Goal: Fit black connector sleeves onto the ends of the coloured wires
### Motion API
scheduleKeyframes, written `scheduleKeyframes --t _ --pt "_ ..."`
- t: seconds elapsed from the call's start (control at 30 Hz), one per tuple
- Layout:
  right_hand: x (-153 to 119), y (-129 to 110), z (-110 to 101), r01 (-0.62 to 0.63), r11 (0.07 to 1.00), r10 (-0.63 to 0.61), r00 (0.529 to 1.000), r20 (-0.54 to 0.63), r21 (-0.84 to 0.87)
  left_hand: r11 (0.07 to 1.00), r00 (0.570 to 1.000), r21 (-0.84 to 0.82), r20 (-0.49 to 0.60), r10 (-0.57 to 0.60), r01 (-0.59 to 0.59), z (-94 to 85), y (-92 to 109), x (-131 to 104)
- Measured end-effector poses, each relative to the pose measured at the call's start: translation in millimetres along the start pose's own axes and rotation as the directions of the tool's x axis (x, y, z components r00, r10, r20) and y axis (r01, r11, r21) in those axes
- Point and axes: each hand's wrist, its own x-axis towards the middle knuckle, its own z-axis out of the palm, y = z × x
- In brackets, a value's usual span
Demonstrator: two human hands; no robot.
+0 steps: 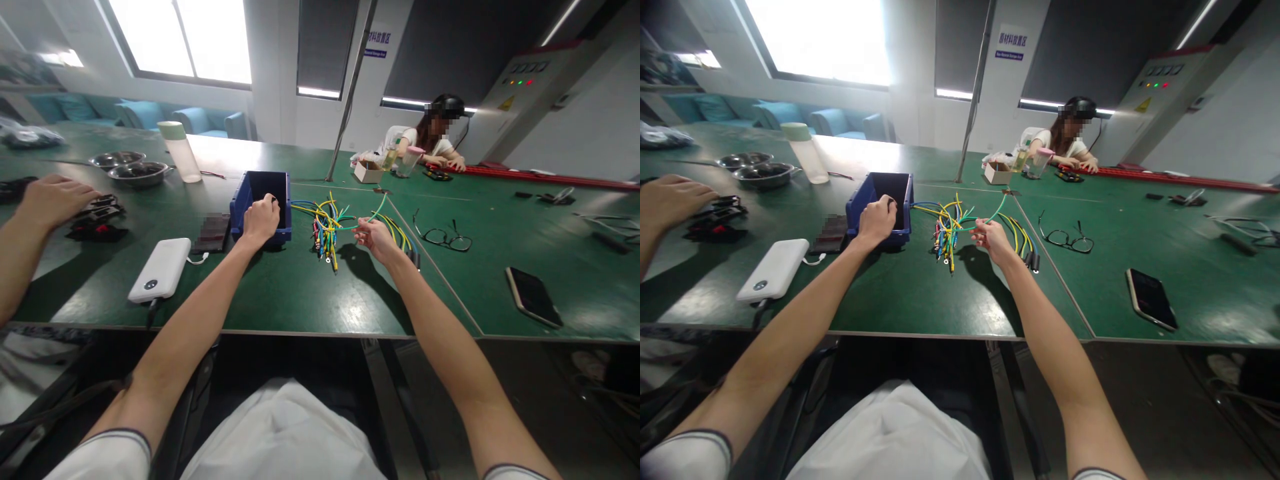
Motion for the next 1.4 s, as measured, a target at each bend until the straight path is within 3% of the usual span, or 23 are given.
scheduleKeyframes --t 0.3,0.63,0.9,1.4 --pt "0 -1 -1 -0.011 1.000 0.011 1.000 0.002 0.010 0.987 0.989 -0.149 -0.147 0.029 -0.051 -0.8 14 -10" --pt "-1 -2 -1 -0.010 1.000 0.010 1.000 0.002 0.012 0.940 0.974 -0.289 -0.184 0.134 -0.184 4.2 18 -19" --pt "-4 -5 1 -0.005 1.000 0.005 1.000 0.004 0.010 0.913 0.954 -0.281 -0.141 0.266 -0.296 6.7 27 -24" --pt "-4 -6 0 0.021 0.999 -0.022 0.999 0.024 0.042 0.864 0.927 -0.338 -0.088 0.366 -0.373 21.1 26 -25"
